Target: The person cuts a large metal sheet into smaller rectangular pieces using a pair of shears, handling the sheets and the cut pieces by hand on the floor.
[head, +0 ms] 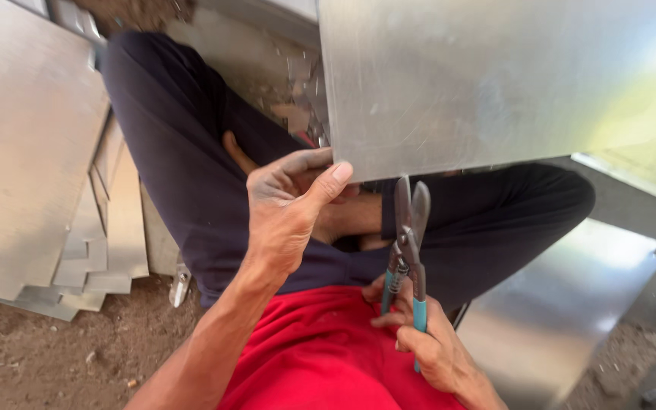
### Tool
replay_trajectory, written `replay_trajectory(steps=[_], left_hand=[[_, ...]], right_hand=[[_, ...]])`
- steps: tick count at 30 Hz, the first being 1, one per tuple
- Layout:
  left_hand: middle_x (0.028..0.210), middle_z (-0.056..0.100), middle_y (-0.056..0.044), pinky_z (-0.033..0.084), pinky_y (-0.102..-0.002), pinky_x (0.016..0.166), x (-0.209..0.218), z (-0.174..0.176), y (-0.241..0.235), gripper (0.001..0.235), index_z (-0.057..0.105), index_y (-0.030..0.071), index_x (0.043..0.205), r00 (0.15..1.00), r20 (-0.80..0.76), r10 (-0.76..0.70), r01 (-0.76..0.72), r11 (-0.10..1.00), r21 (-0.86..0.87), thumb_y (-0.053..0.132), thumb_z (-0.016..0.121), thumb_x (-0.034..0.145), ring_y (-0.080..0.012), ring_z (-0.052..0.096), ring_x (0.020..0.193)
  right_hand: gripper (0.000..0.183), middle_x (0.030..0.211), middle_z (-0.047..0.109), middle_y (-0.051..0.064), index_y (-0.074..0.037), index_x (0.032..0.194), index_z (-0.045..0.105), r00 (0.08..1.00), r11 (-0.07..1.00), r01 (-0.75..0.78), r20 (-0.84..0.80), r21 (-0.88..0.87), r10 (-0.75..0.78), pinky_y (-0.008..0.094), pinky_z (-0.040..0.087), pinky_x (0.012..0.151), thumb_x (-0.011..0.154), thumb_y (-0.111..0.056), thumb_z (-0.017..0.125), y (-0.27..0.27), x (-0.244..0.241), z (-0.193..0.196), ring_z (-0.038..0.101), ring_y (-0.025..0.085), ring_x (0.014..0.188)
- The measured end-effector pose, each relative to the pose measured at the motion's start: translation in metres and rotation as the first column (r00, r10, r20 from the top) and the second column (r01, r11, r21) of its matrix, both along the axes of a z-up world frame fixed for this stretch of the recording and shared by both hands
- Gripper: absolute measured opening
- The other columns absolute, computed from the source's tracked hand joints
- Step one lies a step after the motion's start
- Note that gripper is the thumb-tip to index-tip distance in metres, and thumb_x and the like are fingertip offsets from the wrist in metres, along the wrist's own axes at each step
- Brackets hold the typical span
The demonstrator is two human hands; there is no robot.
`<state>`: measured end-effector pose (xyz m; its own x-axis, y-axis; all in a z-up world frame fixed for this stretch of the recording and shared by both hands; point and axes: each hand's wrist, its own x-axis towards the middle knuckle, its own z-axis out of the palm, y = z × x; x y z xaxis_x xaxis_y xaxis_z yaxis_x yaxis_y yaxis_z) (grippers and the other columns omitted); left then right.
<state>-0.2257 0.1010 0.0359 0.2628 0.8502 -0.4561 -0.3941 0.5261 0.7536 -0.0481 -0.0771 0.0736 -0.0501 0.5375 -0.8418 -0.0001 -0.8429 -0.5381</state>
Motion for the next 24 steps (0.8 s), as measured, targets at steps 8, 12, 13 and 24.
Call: replay_trajectory(steps=[8,12,13,24], left_hand=[[0.093,0.077,-0.013,0.064,-0.029,0.081,-0.005,-0.014,0.004,0.018,0.072,-0.007,0.106,0.996,0.073,-0.051,0.054,0.998,-0.039,0.008,0.072,0.098,-0.0168,0.076,0.084],[0.096,0.078,-0.014,0.066,-0.031,0.083,-0.003,-0.016,0.006,0.017,0.071,-0.008,0.107,0.994,0.103,-0.04,0.043,0.999,-0.019,0.007,0.07,0.099,-0.0179,0.077,0.087],[0.096,0.077,-0.014,0.067,-0.033,0.082,-0.003,-0.015,0.005,0.017,0.07,-0.008,0.106,0.99,0.14,-0.031,0.042,0.996,-0.074,0.007,0.07,0.098,-0.0185,0.077,0.087],[0.098,0.076,-0.017,0.068,-0.037,0.084,-0.001,-0.014,0.01,0.016,0.07,-0.011,0.109,0.991,0.13,-0.014,0.023,0.998,-0.065,0.002,0.068,0.1,-0.0212,0.076,0.09]], right_hand=[[0.092,0.13,0.06,0.017,-0.005,0.144,0.047,0.999,0.974,0.01,-0.027,-0.225,-0.017,0.046,0.054,0.085,0.053,-0.013,0.048,0.032,-0.006,0.014,0.061,0.033,0.125],[0.084,0.131,0.057,0.02,0.003,0.14,0.046,0.995,0.995,-0.093,-0.039,0.025,0.094,0.04,0.054,0.102,0.057,-0.014,0.052,0.05,-0.01,0.004,0.056,0.035,0.128],[0.085,0.132,0.057,0.019,0.001,0.141,0.045,0.996,0.997,-0.078,-0.04,0.006,0.078,0.039,0.055,0.097,0.058,-0.013,0.052,0.054,-0.011,0.004,0.059,0.035,0.128],[0.029,0.072,0.059,0.005,-0.002,0.091,0.06,0.951,0.973,-0.224,0.207,-0.05,0.229,0.03,0.047,0.054,0.063,-0.005,0.055,0.071,-0.001,0.0,0.052,0.013,0.06]])
